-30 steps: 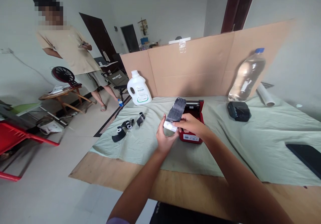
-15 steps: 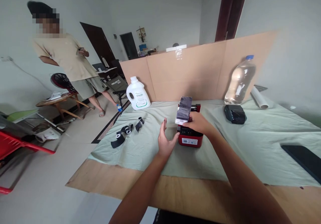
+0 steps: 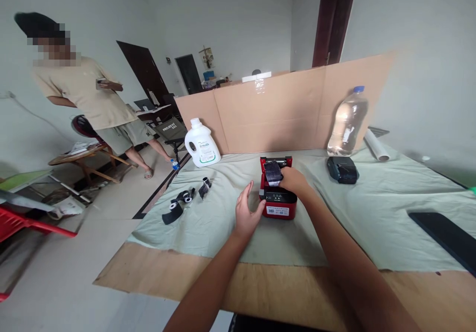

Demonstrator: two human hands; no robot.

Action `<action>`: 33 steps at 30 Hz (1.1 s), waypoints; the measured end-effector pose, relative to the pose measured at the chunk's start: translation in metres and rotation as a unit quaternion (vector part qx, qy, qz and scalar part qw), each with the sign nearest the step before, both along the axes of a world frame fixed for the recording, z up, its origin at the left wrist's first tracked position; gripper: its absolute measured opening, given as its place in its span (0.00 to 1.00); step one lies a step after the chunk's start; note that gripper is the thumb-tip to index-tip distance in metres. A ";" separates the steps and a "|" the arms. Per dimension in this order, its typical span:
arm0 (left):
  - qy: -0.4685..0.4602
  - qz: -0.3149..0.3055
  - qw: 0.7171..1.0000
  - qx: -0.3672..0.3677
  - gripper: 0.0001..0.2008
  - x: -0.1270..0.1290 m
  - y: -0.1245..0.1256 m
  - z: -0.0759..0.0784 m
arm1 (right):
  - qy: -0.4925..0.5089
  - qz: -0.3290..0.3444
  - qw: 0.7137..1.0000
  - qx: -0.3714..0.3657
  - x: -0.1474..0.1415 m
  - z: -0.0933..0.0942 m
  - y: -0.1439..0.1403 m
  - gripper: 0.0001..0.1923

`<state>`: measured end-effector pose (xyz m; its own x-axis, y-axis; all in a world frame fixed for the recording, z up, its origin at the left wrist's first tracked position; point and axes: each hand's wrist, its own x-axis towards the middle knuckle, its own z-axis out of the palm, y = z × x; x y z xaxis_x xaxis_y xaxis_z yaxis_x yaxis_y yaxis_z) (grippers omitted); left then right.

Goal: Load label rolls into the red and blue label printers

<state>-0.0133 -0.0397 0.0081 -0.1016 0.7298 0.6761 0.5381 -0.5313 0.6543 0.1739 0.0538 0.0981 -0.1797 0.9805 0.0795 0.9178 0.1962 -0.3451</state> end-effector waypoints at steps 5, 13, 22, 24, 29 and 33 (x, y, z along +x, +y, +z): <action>0.010 -0.005 1.000 -0.011 0.30 0.001 -0.001 0.001 | -0.011 -0.005 1.000 0.003 -0.006 0.000 -0.007 0.14; -0.001 0.006 1.000 -0.003 0.27 0.002 0.000 0.009 | 0.053 0.120 0.991 -0.018 0.014 0.020 -0.012 0.08; 0.100 -0.071 0.992 0.023 0.07 0.013 0.012 0.032 | 0.177 0.207 0.960 -0.068 0.031 0.050 -0.041 0.15; 0.104 -0.065 0.992 0.027 0.07 0.012 0.009 0.030 | 0.233 0.088 0.967 0.057 0.030 0.042 -0.025 0.18; 0.109 -0.051 0.991 0.054 0.10 0.007 0.004 0.028 | 0.407 -0.046 0.899 0.157 0.020 0.004 0.019 0.26; 0.131 -0.062 0.986 0.085 0.12 0.006 0.004 0.028 | 0.511 -0.053 0.851 0.113 0.024 -0.026 0.015 0.27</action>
<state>-0.0072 -0.0353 0.0356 0.1759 0.5999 0.7805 0.6000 -0.6939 0.3981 0.1983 0.0690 0.0722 0.1839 0.9261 0.3293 0.1786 0.2980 -0.9377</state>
